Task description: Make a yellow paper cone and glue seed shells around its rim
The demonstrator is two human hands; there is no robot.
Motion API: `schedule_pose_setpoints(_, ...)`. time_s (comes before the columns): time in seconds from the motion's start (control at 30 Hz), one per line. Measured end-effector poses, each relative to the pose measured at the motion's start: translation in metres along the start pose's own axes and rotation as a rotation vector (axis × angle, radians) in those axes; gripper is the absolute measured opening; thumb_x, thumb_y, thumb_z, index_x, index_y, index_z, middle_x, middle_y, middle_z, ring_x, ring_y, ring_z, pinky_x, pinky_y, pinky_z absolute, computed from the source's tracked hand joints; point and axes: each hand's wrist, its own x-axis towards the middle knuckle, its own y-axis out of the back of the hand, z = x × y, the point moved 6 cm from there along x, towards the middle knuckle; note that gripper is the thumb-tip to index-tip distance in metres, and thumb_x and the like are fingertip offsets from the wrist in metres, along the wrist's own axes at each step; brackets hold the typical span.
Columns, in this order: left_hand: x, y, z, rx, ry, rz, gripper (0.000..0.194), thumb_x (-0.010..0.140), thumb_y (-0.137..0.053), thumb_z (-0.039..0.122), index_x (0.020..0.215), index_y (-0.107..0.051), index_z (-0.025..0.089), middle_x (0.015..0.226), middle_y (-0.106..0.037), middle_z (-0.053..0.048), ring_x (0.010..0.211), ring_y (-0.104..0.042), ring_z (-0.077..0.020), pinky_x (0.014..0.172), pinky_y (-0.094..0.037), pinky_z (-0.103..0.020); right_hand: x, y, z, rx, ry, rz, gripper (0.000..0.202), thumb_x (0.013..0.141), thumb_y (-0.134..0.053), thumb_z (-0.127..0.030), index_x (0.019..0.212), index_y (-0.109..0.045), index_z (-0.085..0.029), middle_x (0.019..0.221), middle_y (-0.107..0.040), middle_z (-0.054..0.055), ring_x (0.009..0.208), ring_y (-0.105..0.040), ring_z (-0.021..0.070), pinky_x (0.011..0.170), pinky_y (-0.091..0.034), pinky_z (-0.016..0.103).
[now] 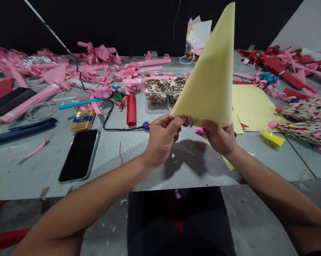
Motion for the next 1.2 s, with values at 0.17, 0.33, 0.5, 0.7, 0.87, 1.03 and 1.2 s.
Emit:
schedule_pose_setpoints(0.17, -0.003, 0.0, 0.001, 0.015, -0.001, 0.003, 0.036, 0.074, -0.098, 0.044, 0.077, -0.072, 0.019, 0.067, -0.055, 0.004, 0.053, -0.035, -0.0049, 0.044, -0.023, -0.019, -0.003, 0.0, 0.001, 0.147, -0.063, 0.085, 0.044, 0.073, -0.102, -0.051, 0.101, -0.075, -0.03, 0.09, -0.074, 0.0, 0.076, -0.07, 0.0208, 0.059, -0.061, 0.033)
schedule_pose_setpoints(0.33, -0.005, -0.002, 0.006, -0.012, -0.015, -0.038, 0.037, 0.072, -0.096, 0.044, 0.084, -0.069, 0.021, 0.074, -0.054, 0.003, 0.058, -0.034, -0.0065, 0.046, -0.02, -0.019, -0.004, -0.01, -0.008, 0.22, -0.066, 0.087, 0.042, 0.075, -0.101, -0.05, 0.103, -0.076, -0.031, 0.093, -0.078, 0.0, 0.081, -0.076, 0.0215, 0.061, -0.062, 0.031)
schedule_pose_setpoints(0.5, -0.008, -0.005, 0.01, -0.066, 0.006, -0.105, 0.039, 0.076, -0.084, 0.051, 0.098, -0.074, 0.021, 0.088, -0.063, -0.003, 0.066, -0.043, -0.0109, 0.046, -0.024, -0.021, -0.002, -0.023, -0.024, 0.36, -0.044, 0.001, 0.042, 0.078, -0.095, -0.039, 0.114, -0.075, -0.033, 0.095, -0.081, -0.002, 0.08, -0.081, 0.0231, 0.082, -0.071, 0.04)
schedule_pose_setpoints(0.7, -0.008, -0.005, 0.008, 0.011, -0.012, -0.126, 0.039, 0.079, -0.086, 0.038, 0.113, -0.077, 0.021, 0.095, -0.066, -0.002, 0.068, -0.047, -0.0099, 0.047, -0.031, -0.019, 0.003, -0.015, -0.021, 0.324, -0.126, 0.048, 0.045, 0.08, -0.093, -0.046, 0.121, -0.075, -0.036, 0.111, -0.083, 0.002, 0.098, -0.083, 0.0283, 0.072, -0.07, 0.039)
schedule_pose_setpoints(0.87, 0.006, 0.007, -0.001, 0.102, -0.008, -0.08, 0.034, 0.089, -0.086, 0.037, 0.12, -0.086, 0.022, 0.116, -0.082, -0.008, 0.064, -0.05, -0.0074, 0.047, -0.032, -0.018, 0.016, 0.0, -0.03, 0.365, 0.022, 0.155, 0.028, 0.078, -0.093, -0.04, 0.101, -0.078, -0.035, 0.109, -0.083, 0.0, 0.109, -0.08, 0.0278, 0.094, -0.073, 0.046)
schedule_pose_setpoints(1.03, 0.02, 0.01, -0.002, 0.406, 0.021, -0.2, 0.032, 0.09, -0.093, 0.047, 0.103, -0.093, 0.018, 0.093, -0.087, -0.013, 0.066, -0.058, -0.0112, 0.052, -0.039, -0.021, 0.036, 0.023, -0.027, 0.368, 0.126, 0.244, 0.018, 0.083, -0.092, -0.041, 0.084, -0.075, -0.033, 0.102, -0.082, -0.001, 0.112, -0.082, 0.0262, 0.103, -0.069, 0.05)
schedule_pose_setpoints(1.2, 0.017, 0.001, 0.007, 0.581, -0.054, -0.33, 0.027, 0.078, -0.102, 0.042, 0.08, -0.09, 0.019, 0.08, -0.084, -0.01, 0.072, -0.069, -0.0157, 0.064, -0.051, -0.025, 0.046, 0.033, -0.025, 0.314, 0.137, 0.244, 0.021, 0.083, -0.089, -0.049, 0.081, -0.076, -0.032, 0.099, -0.084, 0.002, 0.117, -0.082, 0.0301, 0.099, -0.069, 0.051)
